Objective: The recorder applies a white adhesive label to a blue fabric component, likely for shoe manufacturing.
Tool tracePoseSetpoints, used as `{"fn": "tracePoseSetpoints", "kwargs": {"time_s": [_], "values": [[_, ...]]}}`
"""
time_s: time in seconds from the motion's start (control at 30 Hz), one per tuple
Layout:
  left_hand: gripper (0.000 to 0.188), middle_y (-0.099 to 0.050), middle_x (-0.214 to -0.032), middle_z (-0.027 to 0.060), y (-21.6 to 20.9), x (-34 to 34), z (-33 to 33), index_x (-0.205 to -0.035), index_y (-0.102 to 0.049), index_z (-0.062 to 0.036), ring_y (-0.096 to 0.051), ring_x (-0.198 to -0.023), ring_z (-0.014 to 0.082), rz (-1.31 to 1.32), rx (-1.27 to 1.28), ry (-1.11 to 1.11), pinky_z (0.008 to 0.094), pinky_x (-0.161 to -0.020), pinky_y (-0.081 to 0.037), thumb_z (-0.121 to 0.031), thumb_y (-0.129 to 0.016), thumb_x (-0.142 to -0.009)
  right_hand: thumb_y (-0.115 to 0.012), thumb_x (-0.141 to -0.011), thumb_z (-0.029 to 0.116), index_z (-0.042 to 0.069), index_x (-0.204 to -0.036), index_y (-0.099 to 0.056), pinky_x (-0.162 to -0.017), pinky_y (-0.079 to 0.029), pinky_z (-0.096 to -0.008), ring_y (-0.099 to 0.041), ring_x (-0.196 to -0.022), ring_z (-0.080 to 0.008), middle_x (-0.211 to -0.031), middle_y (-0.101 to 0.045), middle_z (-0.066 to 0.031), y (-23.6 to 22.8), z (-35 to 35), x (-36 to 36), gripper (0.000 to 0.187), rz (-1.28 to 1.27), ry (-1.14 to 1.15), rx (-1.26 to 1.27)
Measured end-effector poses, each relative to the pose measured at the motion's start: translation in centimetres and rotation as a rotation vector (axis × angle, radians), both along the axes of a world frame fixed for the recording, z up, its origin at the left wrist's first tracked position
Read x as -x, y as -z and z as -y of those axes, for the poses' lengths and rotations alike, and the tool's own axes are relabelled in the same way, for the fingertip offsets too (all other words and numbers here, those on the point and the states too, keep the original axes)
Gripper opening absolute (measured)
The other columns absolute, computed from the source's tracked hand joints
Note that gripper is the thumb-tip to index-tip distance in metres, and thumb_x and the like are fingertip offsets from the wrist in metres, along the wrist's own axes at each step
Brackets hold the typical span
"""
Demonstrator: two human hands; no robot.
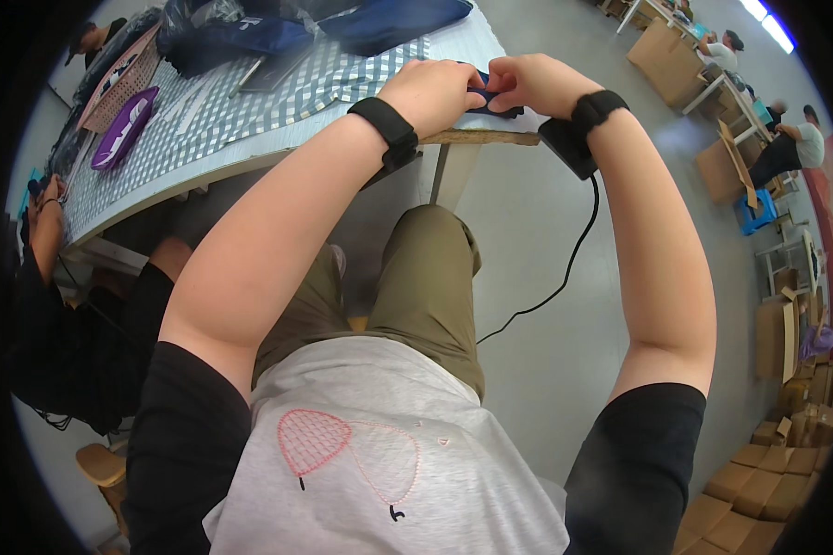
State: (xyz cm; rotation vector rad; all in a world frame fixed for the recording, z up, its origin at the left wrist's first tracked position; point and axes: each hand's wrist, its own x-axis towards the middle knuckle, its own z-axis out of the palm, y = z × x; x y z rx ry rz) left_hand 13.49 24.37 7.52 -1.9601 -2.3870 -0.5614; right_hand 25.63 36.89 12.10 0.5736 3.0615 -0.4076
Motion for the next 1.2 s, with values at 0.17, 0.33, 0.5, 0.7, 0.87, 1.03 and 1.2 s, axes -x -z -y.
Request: {"fn": "tracePoseSetpoints", "kwargs": {"time_s": [0.17,0.33,0.5,0.7,0.87,1.03,1.2], "values": [[0.022,-0.060,-0.091,0.0062,1.3,-0.1,0.5,-0.099,-0.058,-0.0091,-0.057,-0.092,0.0253,-0.280,-0.365,0.086,0.0376,-0.085,-0.042,-0.025,-0.062,-0.083,-0.069,-0.078,0.013,0.005,-0.092,-0.058,-0.081,-0.043,-0.0276,-0.057,-0.084,-0.0130,-0.089,-0.065,-0.0043,-0.7,-2.0,1.3,0.019,0.150,-0.003,0.161],[0.022,-0.061,-0.090,0.0053,1.1,0.0,1.3,-0.097,-0.059,-0.0090,-0.057,-0.092,0.0240,-0.299,-0.338,0.126,0.0367,-0.085,-0.042,-0.025,-0.063,-0.082,-0.070,-0.078,0.015,0.008,-0.090,-0.062,-0.084,-0.038,-0.0259,-0.054,-0.084,-0.0097,-0.085,-0.063,0.0033,-1.2,-2.5,2.3,0.017,0.296,-0.012,0.260],[0.022,-0.064,-0.089,0.0067,0.3,0.0,1.4,-0.096,-0.062,-0.0090,-0.059,-0.090,0.0243,-0.199,-0.183,0.105,0.0365,-0.083,-0.043,-0.028,-0.059,-0.086,-0.071,-0.077,0.016,0.008,-0.089,-0.063,-0.083,-0.037,-0.0253,-0.053,-0.082,-0.0088,-0.082,-0.062,0.0051,-1.2,-2.7,2.2,0.017,0.318,-0.010,0.279],[0.030,-0.066,-0.100,0.0082,-1.4,0.3,1.0,-0.105,-0.064,-0.0128,-0.058,-0.102,0.0253,-0.024,0.072,0.011,0.0360,-0.090,-0.044,-0.035,-0.056,-0.087,-0.070,-0.076,0.018,0.008,-0.088,-0.062,-0.077,-0.042,-0.0260,-0.054,-0.081,-0.0113,-0.079,-0.060,0.0023,0.1,-1.7,0.7,0.017,0.019,-0.064,0.279],[0.033,-0.064,-0.106,0.0075,-1.4,1.6,0.6,-0.111,-0.063,-0.0175,-0.059,-0.102,0.0281,0.065,0.097,0.045,0.0395,-0.089,-0.045,-0.039,-0.054,-0.088,-0.070,-0.075,0.010,0.009,-0.096,-0.058,-0.077,-0.045,-0.0294,-0.059,-0.082,-0.0159,-0.087,-0.063,-0.0015,1.0,1.4,-0.9,0.025,-0.215,-0.148,-0.115],[0.036,-0.063,-0.111,0.0062,-1.4,2.5,-0.2,-0.114,-0.060,-0.0172,-0.058,-0.104,0.0275,0.216,0.208,0.076,0.0393,-0.088,-0.045,-0.040,-0.053,-0.088,-0.069,-0.077,0.012,0.008,-0.093,-0.059,-0.079,-0.045,-0.0296,-0.060,-0.084,-0.0173,-0.088,-0.065,-0.0027,0.6,1.8,-1.0,0.019,-0.166,-0.033,0.053],[0.031,-0.061,-0.105,0.0070,-0.5,1.0,1.0,-0.109,-0.058,-0.0119,-0.057,-0.101,0.0257,-0.004,0.006,0.035,0.0378,-0.088,-0.043,-0.033,-0.056,-0.087,-0.065,-0.081,0.010,0.005,-0.092,-0.059,-0.081,-0.043,-0.0260,-0.058,-0.084,-0.0118,-0.087,-0.066,-0.0022,0.1,0.0,0.5,0.013,0.035,-0.025,0.191]]}}
